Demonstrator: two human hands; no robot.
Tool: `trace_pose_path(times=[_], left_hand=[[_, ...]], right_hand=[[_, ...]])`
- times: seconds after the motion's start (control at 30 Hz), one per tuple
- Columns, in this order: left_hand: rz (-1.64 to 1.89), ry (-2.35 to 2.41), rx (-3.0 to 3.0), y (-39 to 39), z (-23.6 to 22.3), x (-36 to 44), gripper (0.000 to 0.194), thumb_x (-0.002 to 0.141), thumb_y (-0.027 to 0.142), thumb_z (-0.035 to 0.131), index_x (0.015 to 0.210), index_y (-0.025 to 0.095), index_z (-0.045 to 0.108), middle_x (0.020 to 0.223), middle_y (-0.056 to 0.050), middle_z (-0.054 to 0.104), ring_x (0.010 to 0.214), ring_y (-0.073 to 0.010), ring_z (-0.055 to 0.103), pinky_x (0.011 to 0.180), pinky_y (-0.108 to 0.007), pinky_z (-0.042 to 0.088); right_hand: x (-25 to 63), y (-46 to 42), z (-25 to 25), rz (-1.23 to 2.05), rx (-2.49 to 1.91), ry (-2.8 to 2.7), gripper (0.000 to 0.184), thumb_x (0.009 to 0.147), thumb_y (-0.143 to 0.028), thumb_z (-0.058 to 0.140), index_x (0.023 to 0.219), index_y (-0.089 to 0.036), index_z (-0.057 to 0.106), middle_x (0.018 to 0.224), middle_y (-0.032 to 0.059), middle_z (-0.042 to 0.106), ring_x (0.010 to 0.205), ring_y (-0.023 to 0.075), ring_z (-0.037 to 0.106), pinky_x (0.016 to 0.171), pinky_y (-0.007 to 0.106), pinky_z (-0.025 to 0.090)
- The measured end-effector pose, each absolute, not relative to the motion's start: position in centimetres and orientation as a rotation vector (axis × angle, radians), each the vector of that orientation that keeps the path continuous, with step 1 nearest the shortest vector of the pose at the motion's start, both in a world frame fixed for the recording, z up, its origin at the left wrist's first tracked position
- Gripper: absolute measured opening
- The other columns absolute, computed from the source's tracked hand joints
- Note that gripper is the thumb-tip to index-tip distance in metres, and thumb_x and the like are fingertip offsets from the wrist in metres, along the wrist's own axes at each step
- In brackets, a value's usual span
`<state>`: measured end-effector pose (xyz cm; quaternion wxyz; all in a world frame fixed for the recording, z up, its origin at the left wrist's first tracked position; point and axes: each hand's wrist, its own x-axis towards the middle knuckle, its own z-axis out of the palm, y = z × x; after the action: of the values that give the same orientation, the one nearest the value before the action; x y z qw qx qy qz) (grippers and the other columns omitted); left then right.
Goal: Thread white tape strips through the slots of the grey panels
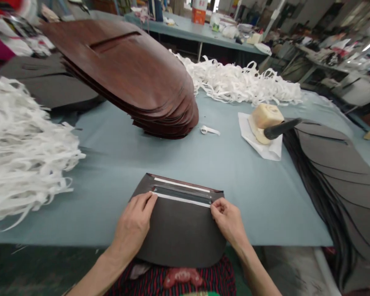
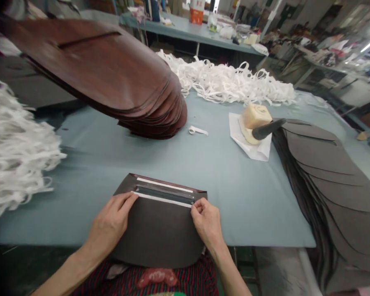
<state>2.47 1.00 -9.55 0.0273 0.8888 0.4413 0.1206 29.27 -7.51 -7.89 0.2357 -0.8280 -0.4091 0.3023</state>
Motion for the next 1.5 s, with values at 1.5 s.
trace_pose_path(times=[1.5], left_hand=[[0.664,1.422,2.182,10.5,-6.1,-0.9,0.041,0.074,0.028,0.065,0.111,0.019,0.050,0.104,-0.006,0.057,0.099,-0.0222,0.055,0.089,-0.041,0.044]], right_hand=[[23.7,-2.6,-9.6,0.205,-1.695,-1.978,0.020,0.095,-0.022,0.042,0.083,-0.019,0.058,0.080,0.0043,0.056,0.076,0.0170,0.052,0.071,0.029,0.039]])
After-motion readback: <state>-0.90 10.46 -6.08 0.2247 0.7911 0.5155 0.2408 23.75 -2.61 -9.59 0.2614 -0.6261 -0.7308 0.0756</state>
